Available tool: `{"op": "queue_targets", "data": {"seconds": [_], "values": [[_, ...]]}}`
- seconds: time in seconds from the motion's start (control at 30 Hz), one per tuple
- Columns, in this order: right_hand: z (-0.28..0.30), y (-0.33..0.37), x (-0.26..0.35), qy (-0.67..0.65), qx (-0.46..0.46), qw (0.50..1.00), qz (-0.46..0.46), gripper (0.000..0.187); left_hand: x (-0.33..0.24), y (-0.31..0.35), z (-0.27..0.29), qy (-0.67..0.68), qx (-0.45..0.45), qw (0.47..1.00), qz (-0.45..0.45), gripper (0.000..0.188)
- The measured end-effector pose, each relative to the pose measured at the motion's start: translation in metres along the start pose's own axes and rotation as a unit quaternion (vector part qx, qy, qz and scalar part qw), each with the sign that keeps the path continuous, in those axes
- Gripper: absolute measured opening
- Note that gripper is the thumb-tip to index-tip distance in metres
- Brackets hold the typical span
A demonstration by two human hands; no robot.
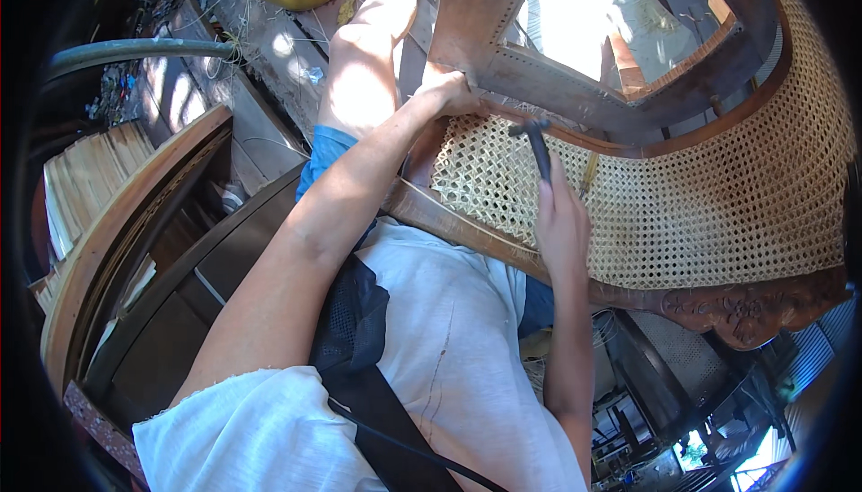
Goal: Repairing a wooden chair by installing or fixing cane webbing using tools and wooden strips.
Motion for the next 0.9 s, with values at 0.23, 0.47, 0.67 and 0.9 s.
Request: {"op": "queue_targets", "data": {"seconds": [0.23,0.47,0.67,0.9], "values": [[-0.002,-0.065,0.018,0.081,-0.072,0.993,0.04,0.046,-0.021,0.023,0.014,-0.044,-0.035,0.997,-0.055,0.04],[-0.011,-0.074,0.002,0.158,-0.009,0.987,0.032,0.044,-0.012,0.023,0.013,-0.001,-0.035,0.998,-0.048,0.046],[-0.02,-0.062,0.007,0.116,-0.002,0.993,0.008,0.047,-0.017,0.026,0.018,0.022,0.015,0.999,-0.046,0.055],[0.007,-0.001,0.011,-0.048,-0.04,0.997,-0.036,0.038,0.025,0.029,0.024,0.278,-0.047,0.958,-0.059,0.04]]}}
Point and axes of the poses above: each hand's wrist, its own y-axis away from the middle knuckle, its own z-axis out of the back of the hand, x = y × z, the point moved 2 cm from there along -y, towards the middle knuckle, and after that the axes turned 13 degrees about y, right-handed, at the moved point
